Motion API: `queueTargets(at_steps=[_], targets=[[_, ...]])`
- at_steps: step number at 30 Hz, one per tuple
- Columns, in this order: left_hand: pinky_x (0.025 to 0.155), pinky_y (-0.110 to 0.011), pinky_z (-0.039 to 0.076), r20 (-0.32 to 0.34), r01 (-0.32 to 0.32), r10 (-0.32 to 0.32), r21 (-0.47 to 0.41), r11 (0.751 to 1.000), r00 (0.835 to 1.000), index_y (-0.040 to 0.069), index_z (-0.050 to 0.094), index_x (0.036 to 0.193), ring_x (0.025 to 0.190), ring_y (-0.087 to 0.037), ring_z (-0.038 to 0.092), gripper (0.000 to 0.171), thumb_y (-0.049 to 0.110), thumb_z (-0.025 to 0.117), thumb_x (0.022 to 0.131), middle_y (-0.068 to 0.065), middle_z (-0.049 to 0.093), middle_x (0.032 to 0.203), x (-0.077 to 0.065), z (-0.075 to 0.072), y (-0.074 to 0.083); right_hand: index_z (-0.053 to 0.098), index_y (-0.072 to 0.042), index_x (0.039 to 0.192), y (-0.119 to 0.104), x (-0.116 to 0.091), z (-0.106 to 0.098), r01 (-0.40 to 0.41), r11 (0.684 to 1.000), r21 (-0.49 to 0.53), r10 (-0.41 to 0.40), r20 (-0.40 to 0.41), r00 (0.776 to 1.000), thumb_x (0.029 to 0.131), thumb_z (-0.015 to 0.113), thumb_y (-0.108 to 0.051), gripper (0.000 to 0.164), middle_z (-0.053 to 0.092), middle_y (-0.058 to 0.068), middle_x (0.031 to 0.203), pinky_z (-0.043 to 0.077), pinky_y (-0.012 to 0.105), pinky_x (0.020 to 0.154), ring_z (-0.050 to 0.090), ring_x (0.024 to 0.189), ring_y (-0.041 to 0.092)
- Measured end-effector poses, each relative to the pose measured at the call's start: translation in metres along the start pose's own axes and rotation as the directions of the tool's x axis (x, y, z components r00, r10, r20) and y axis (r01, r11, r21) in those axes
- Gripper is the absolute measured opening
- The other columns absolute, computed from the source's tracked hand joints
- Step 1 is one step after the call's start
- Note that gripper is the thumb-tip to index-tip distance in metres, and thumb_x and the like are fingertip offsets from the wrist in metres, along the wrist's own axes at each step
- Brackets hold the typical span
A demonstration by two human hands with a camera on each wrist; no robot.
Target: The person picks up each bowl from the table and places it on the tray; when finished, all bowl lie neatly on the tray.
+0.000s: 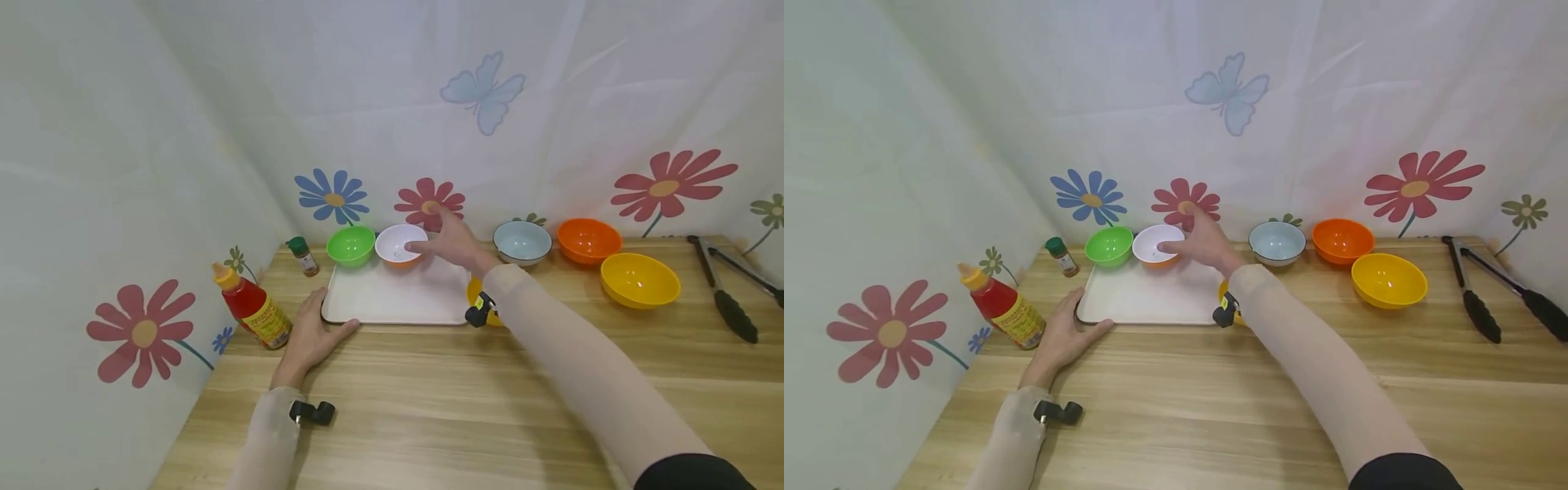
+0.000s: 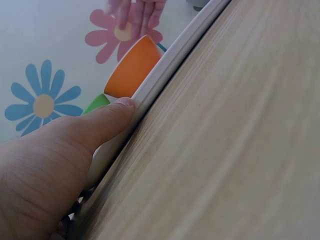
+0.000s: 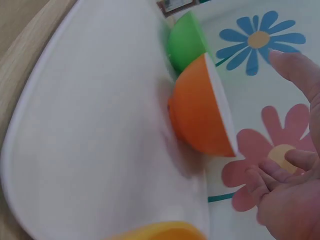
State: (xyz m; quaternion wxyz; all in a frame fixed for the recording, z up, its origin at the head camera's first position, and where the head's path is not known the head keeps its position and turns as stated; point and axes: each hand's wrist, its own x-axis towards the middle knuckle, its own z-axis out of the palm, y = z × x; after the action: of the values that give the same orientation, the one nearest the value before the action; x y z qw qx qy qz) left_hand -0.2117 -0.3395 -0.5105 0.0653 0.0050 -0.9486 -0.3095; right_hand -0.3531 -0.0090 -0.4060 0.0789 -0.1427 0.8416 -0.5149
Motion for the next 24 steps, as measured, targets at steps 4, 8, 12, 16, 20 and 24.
queueTargets(at_steps=[4,8,12,16,20,24], targets=[[0.138,-0.062,0.025,0.000,0.001,-0.001,0.004,1.000,1.000,0.003,0.030,0.174,0.168,-0.044,0.026,0.117,0.071,0.081,0.093,-0.022,0.031,0.180,-0.001,0.001,0.000,0.034,-0.016,0.173,-0.015,-0.009,-0.009,0.022,0.999,0.022,-0.022,-0.020,1.000,0.090,0.095,-0.043,0.106,0.046,0.012,0.171,0.046,0.057,0.128,0.048,0.155,0.037],[0.137,-0.062,0.027,-0.005,-0.006,0.006,-0.006,1.000,1.000,0.003,0.031,0.174,0.167,-0.044,0.028,0.116,0.069,0.082,0.093,-0.022,0.032,0.179,-0.001,0.000,0.000,0.032,-0.017,0.174,-0.026,-0.018,-0.019,0.077,0.996,0.043,-0.076,-0.037,0.996,0.091,0.094,-0.043,0.107,0.047,0.012,0.171,0.050,0.055,0.125,0.048,0.155,0.034],[0.137,-0.062,0.028,-0.003,-0.009,0.009,-0.006,1.000,1.000,0.003,0.031,0.174,0.166,-0.044,0.030,0.116,0.069,0.082,0.093,-0.022,0.033,0.179,-0.001,-0.001,0.001,0.031,-0.017,0.175,-0.033,-0.028,-0.029,0.142,0.986,0.088,-0.139,-0.031,0.990,0.092,0.094,-0.040,0.107,0.045,0.012,0.173,0.051,0.053,0.124,0.048,0.156,0.033],[0.137,-0.063,0.027,0.002,0.002,-0.002,0.012,1.000,1.000,0.003,0.030,0.174,0.167,-0.044,0.029,0.117,0.072,0.080,0.094,-0.023,0.031,0.180,-0.001,-0.002,0.001,0.035,-0.019,0.173,-0.038,-0.039,-0.037,0.204,0.972,0.113,-0.203,-0.020,0.979,0.092,0.093,-0.039,0.102,0.046,0.012,0.171,0.049,0.057,0.126,0.048,0.154,0.035],[0.137,-0.062,0.026,0.008,0.008,-0.008,0.015,1.000,1.000,0.002,0.028,0.174,0.168,-0.044,0.027,0.117,0.071,0.080,0.094,-0.023,0.029,0.181,-0.001,-0.002,0.002,0.038,-0.025,0.172,-0.043,-0.052,-0.045,0.242,0.964,0.108,-0.239,-0.036,0.970,0.091,0.093,-0.042,0.100,0.047,0.009,0.171,0.046,0.059,0.128,0.047,0.154,0.035],[0.137,-0.062,0.026,0.007,0.003,-0.004,0.016,1.000,1.000,0.003,0.028,0.174,0.168,-0.044,0.027,0.117,0.071,0.079,0.095,-0.023,0.030,0.180,0.000,0.000,0.001,0.037,-0.028,0.173,-0.047,-0.065,-0.055,0.267,0.956,0.120,-0.263,-0.048,0.964,0.091,0.093,-0.043,0.100,0.046,0.008,0.171,0.044,0.057,0.130,0.047,0.155,0.033]])
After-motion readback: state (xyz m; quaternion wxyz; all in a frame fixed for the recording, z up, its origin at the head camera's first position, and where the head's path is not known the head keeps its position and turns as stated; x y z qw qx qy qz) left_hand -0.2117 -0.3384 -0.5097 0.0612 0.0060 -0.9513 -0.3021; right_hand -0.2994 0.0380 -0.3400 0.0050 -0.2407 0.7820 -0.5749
